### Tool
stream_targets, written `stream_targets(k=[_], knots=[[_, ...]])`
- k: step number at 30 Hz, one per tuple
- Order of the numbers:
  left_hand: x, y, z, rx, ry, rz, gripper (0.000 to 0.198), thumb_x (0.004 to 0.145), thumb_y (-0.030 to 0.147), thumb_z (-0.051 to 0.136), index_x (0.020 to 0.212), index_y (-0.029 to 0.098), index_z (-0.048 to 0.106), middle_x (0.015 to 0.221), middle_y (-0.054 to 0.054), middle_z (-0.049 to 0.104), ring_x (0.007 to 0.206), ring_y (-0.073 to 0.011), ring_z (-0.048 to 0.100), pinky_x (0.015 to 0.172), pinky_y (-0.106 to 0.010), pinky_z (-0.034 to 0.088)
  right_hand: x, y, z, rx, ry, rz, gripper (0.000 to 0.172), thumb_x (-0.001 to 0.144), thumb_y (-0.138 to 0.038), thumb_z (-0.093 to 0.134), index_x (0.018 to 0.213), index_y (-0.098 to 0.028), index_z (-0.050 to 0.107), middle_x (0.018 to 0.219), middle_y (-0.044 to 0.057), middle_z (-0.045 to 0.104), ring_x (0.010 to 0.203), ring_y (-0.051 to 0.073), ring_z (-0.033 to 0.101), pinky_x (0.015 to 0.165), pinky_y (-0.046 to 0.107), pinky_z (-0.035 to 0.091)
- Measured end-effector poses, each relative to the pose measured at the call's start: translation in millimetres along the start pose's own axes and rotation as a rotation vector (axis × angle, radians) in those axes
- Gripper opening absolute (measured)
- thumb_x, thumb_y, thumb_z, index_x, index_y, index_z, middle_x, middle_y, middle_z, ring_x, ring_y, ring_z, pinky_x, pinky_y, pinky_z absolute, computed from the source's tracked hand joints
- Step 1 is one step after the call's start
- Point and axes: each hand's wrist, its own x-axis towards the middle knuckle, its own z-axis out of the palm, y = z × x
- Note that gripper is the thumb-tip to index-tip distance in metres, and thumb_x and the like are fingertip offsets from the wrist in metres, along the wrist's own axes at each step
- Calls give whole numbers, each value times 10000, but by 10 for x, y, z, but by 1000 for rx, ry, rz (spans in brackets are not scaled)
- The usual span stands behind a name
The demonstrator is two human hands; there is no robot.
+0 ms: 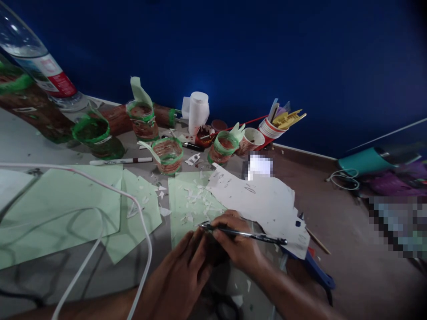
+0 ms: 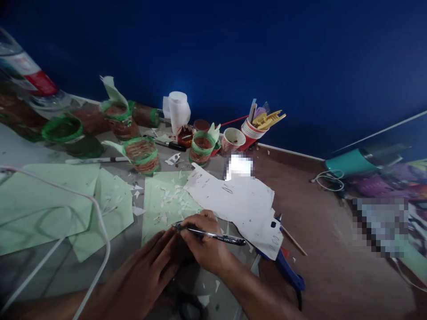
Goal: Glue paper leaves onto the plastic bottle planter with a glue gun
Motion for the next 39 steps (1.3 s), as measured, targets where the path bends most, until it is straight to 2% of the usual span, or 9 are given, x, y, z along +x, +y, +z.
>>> stream_targets(k=[6,11,18,25,29,32,34,36,39], knots=[[-18,1,4,11,9,-3,516,894,323,517,1390,182,501,1401,-125,543,1312,-280,458,1070,-407,261,10,-12,-18,-3,-17,7,147,803,-161,557,862,-258,650,784,8,674,780,183,608,730,311,510],[-6,1,0,23,-3,30,483,901,302,514,1360,153,529,1350,-156,577,1263,-298,506,1056,-432,275,8,-15,9,-28,-15,32,172,769,-135,577,850,-258,665,771,10,683,794,192,599,724,315,505],[-9,-12,11,81,59,48,498,905,305,485,1359,103,513,1334,-177,566,1265,-321,482,1086,-459,202,45,-33,-9,-12,-54,-61,133,820,-154,550,863,-244,638,764,5,699,751,181,626,776,347,481],[13,-65,-7,20,39,72,516,876,338,520,1340,111,521,1329,-180,550,1283,-330,446,1093,-459,170,30,-32,-39,-17,-83,12,147,803,-143,572,869,-251,646,786,7,691,823,194,610,779,332,490],[10,-88,-8,-19,14,80,467,891,378,522,1291,141,561,1347,-169,539,1298,-329,440,1091,-444,186,-22,12,-40,85,-19,44,120,859,-212,548,923,-248,643,827,27,686,834,196,631,741,312,524],[10,-103,5,-22,-5,85,449,902,415,502,1252,148,587,1328,-154,558,1301,-326,443,1090,-442,204,-58,60,-29,128,155,45,220,960,-280,440,1095,-240,609,895,45,692,821,191,660,726,318,540],[15,-111,8,-26,-22,92,457,899,423,496,1252,148,588,1320,-151,564,1299,-325,442,1081,-444,223,-69,89,-20,74,250,-17,273,990,-316,397,1178,-247,583,934,57,695,880,206,656,763,346,542],[18,-114,4,-35,-44,93,467,895,413,499,1269,145,578,1335,-159,549,1307,-325,429,1076,-441,231,-69,109,-11,-2,268,-106,301,995,-344,385,1210,-256,577,931,64,701,949,231,632,811,387,532],[15,-108,-4,-58,-67,83,493,895,406,499,1306,140,550,1368,-175,517,1323,-330,402,1086,-442,213,-61,120,-1,-126,224,-171,300,983,-316,409,1231,-261,570,887,61,716,961,250,605,831,427,517]])
